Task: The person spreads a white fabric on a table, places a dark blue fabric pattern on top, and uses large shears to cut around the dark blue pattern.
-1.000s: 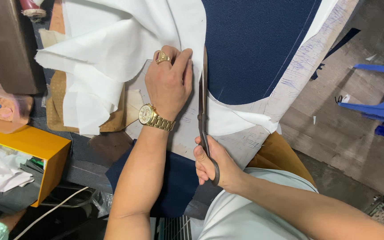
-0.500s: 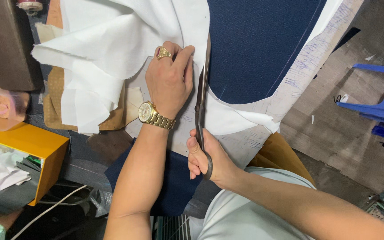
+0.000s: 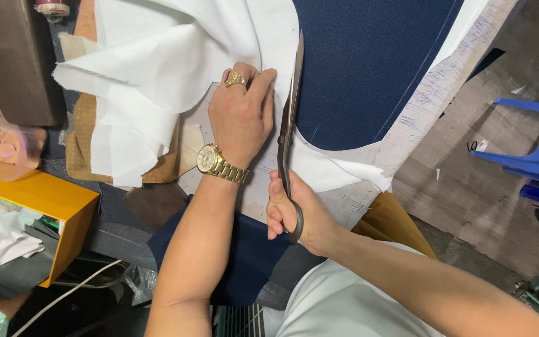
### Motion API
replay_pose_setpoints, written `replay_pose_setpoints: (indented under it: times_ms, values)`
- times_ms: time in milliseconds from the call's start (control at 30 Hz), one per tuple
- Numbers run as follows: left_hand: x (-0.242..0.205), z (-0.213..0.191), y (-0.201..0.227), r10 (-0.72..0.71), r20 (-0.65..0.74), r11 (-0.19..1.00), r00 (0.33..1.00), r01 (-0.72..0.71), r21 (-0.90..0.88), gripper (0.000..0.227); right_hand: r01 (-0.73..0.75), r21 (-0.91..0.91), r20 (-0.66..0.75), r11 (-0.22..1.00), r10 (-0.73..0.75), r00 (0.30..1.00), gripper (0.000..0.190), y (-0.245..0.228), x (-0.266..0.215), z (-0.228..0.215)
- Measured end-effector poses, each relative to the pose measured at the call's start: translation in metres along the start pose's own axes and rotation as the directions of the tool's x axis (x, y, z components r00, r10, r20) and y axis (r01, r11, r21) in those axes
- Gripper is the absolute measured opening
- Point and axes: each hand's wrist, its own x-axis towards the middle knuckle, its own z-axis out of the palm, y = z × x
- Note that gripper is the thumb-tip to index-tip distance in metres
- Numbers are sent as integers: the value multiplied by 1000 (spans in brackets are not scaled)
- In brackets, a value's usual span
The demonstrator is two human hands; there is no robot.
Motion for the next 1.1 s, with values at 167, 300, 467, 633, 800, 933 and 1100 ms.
replay_pose_setpoints:
  times_ms: [167,300,467,633,800,933,1100]
  values:
    - [-1,3,-1,7,-24,1000,1000,-6,18,11,171,120,16,978,-174,985,55,10,13,-10]
    - [0,2,0,-5,-27,1000,1000,5,14,11,147,63,34,987,-150,988,49,-4,5,-18]
    - [-1,3,0,-8,-29,1000,1000,8,14,10,152,3,66,988,-152,986,56,-15,4,-35]
    - [1,2,1,-11,-19,1000,1000,11,7,11,152,-35,90,988,-148,985,50,-14,9,-52]
    - [2,-1,3,-17,-10,1000,1000,17,20,11,132,-59,126,990,-123,984,45,-21,6,-70]
    - [1,0,2,-21,-3,999,1000,21,26,11,124,-117,147,985,-107,983,46,-35,4,-82]
    - [3,0,4,-27,-1,999,1000,27,33,11,109,-177,172,978,-78,982,43,-46,1,-97]
